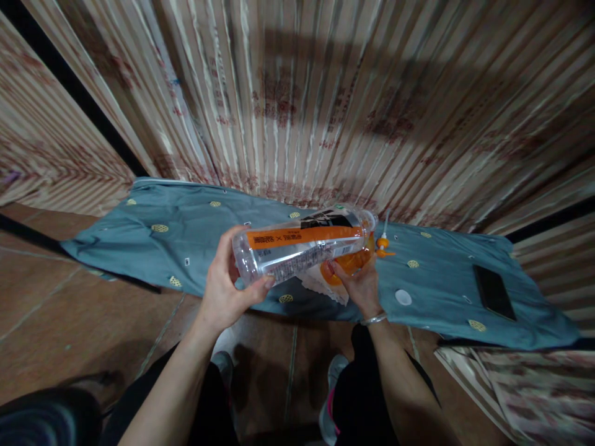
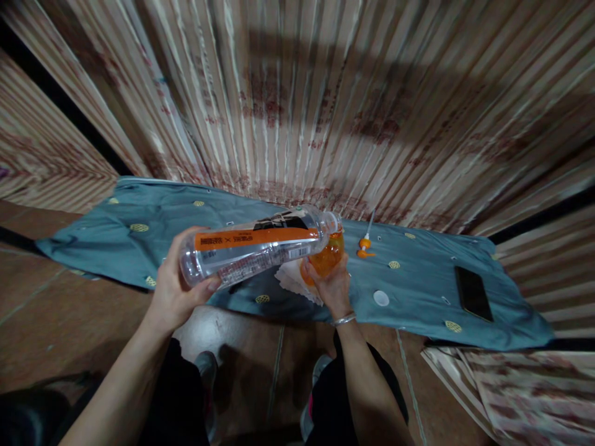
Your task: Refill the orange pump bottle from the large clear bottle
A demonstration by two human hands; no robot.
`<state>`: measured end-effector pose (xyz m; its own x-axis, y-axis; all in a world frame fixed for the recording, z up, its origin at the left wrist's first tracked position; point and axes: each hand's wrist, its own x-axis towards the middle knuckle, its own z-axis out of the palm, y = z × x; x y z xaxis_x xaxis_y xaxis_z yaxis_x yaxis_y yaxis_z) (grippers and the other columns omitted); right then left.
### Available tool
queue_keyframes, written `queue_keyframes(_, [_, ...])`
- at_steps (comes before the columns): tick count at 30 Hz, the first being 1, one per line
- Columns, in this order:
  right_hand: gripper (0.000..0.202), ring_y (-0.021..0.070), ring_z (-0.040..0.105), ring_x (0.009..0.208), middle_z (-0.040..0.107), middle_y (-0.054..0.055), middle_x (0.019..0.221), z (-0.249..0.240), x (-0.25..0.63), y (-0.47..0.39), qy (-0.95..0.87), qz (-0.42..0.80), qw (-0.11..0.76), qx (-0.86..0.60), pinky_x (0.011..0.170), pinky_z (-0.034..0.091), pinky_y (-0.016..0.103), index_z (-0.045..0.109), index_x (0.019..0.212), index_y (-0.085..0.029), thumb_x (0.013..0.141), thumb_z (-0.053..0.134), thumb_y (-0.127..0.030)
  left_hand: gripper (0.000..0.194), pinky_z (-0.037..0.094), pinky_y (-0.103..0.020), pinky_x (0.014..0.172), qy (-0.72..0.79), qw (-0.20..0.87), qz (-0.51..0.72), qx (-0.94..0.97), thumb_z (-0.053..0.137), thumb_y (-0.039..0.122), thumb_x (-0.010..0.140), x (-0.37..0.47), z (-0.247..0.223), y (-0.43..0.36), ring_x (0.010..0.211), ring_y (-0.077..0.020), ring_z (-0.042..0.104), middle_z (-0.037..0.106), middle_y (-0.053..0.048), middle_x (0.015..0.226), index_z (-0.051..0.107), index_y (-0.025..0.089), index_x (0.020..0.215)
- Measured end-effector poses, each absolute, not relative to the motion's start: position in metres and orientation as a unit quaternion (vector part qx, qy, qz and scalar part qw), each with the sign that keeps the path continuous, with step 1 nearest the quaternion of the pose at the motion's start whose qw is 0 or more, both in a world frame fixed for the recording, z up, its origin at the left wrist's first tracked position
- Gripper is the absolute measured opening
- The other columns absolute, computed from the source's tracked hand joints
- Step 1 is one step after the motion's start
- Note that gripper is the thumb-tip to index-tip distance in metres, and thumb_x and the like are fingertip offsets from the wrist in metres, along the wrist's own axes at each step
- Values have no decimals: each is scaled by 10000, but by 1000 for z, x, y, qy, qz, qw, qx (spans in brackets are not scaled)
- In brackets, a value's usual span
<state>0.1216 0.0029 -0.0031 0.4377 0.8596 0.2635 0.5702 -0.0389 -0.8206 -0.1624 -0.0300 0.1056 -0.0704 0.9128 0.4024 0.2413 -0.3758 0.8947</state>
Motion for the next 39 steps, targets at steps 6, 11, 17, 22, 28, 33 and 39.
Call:
queue_keyframes(6, [743, 405, 738, 1147, 768, 185, 1134, -4, 123, 3, -510, 158, 470, -703, 893, 623, 545, 514, 1137, -239, 636, 804, -705, 843, 628, -369, 776, 473, 289, 558, 617, 856, 679, 626, -162, 106, -30, 956, -271, 726, 694, -66, 1102, 527, 236, 1263])
queue_keyframes(11, [752, 387, 731, 1152, 753, 190, 1196, -5, 123, 4, -518, 142, 471, -700, 922, 606, 539, 515, 1163, -235, 660, 790, -721, 828, 628, -368, 767, 471, 294, 552, 622, 858, 652, 638, -162, 107, -30, 950, -272, 729, 698, -63, 1097, 520, 237, 1270])
queue_keyframes(17, [775, 396, 757, 1090, 779, 175, 1102, -3, 122, 4, -508, 150, 463, -711, 862, 617, 516, 514, 1168, -234, 637, 800, -721, 821, 631, -347, 718, 465, 304, 572, 604, 886, 615, 593, -159, 109, -30, 907, -254, 725, 700, -55, 1061, 540, 233, 1233])
queue_keyframes(22, [771, 411, 761, 1082, 779, 206, 1119, 0, 121, 2, -507, 160, 464, -708, 864, 615, 515, 518, 1176, -216, 635, 806, -685, 822, 628, -334, 685, 462, 300, 574, 606, 883, 629, 598, -158, 108, -29, 885, -252, 727, 709, -56, 1044, 541, 232, 1232])
queue_keyframes(28, [772, 398, 751, 1117, 774, 188, 1110, -4, 123, 4, -508, 151, 468, -708, 858, 614, 495, 522, 1189, -219, 641, 813, -679, 822, 614, -332, 694, 463, 297, 564, 616, 860, 651, 632, -160, 106, -29, 892, -248, 718, 701, -53, 1048, 531, 224, 1253])
queue_keyframes(33, [757, 397, 746, 1146, 782, 185, 1104, -6, 123, 5, -509, 140, 477, -702, 879, 621, 495, 526, 1174, -230, 635, 819, -672, 830, 612, -352, 749, 462, 300, 563, 616, 857, 668, 630, -160, 106, -29, 924, -258, 720, 699, -57, 1062, 530, 222, 1250])
queue_keyframes(39, [764, 392, 759, 1114, 785, 191, 1125, -6, 122, 4, -511, 139, 479, -700, 865, 626, 504, 526, 1207, -224, 655, 824, -659, 823, 619, -360, 747, 461, 289, 561, 624, 837, 690, 650, -159, 106, -28, 931, -265, 726, 701, -63, 1074, 522, 229, 1253])
